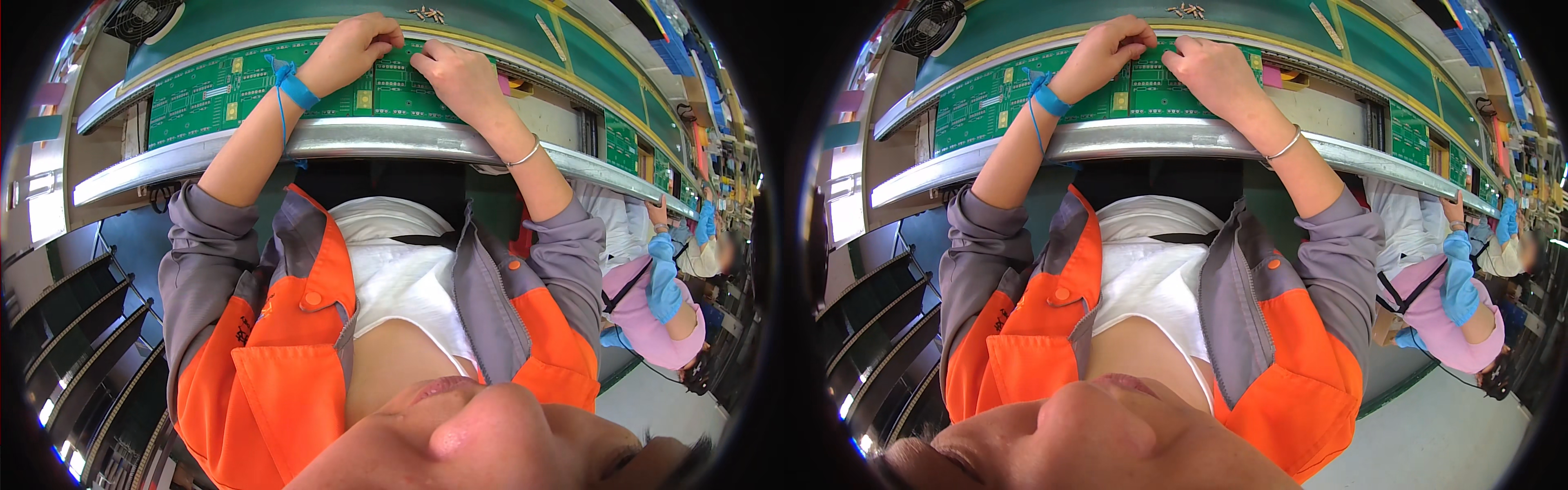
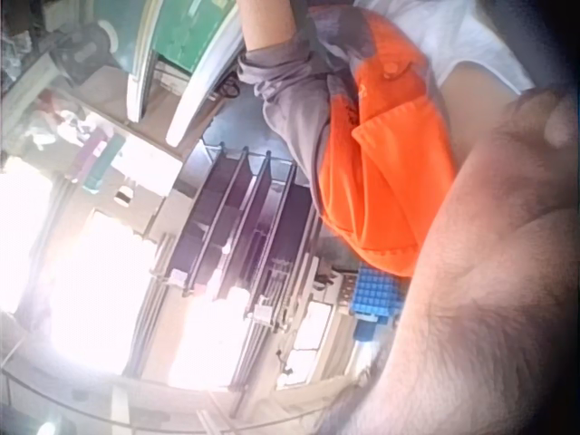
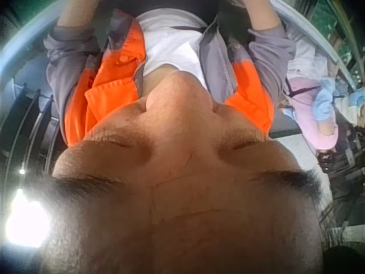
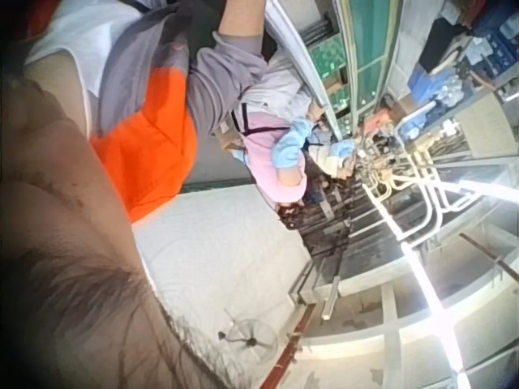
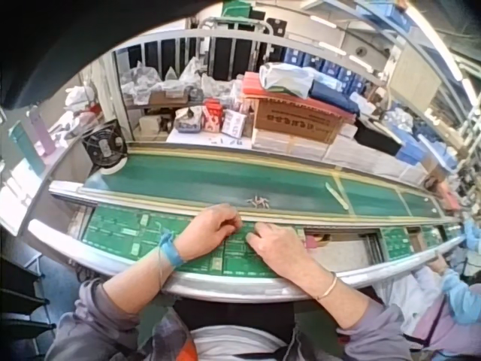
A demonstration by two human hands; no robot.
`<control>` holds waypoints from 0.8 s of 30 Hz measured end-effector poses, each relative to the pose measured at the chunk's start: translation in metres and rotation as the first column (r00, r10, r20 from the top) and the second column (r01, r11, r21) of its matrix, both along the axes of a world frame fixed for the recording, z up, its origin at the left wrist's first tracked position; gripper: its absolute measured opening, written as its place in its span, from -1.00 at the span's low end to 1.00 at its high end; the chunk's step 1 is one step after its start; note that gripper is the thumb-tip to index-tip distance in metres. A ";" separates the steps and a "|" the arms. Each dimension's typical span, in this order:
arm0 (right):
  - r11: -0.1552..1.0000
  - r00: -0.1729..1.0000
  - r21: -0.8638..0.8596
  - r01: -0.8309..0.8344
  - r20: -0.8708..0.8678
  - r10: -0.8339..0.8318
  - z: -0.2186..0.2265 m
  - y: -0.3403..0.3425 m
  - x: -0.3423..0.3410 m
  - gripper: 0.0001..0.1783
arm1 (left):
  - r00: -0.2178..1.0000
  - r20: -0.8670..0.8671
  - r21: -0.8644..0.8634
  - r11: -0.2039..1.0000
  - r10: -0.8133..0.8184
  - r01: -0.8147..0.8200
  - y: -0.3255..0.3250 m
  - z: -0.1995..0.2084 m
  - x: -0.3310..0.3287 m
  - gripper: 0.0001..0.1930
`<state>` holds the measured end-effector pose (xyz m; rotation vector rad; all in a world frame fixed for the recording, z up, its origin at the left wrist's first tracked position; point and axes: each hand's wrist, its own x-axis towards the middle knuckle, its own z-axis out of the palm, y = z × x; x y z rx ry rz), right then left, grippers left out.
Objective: The recorder is assembling components onto several green printed circuit boards (PCBs) on a factory assembly line.
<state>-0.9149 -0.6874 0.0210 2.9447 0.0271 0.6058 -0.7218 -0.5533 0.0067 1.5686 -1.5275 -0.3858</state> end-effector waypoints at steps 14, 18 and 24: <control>0.972 0.992 0.196 0.126 -0.002 -0.128 0.008 0.003 -0.027 -0.63 | 1.000 0.013 -0.022 1.000 -0.002 0.002 -0.004 -0.008 0.001 -0.86; 0.972 0.986 0.169 0.164 -0.003 -0.165 0.002 0.017 -0.035 -0.59 | 1.000 0.000 -0.015 1.000 0.006 -0.006 -0.004 -0.011 0.001 -0.86; 0.973 0.984 0.146 0.180 -0.018 -0.179 0.002 0.020 -0.034 -0.54 | 1.000 0.007 -0.009 1.000 0.005 -0.005 -0.007 -0.011 -0.006 -0.85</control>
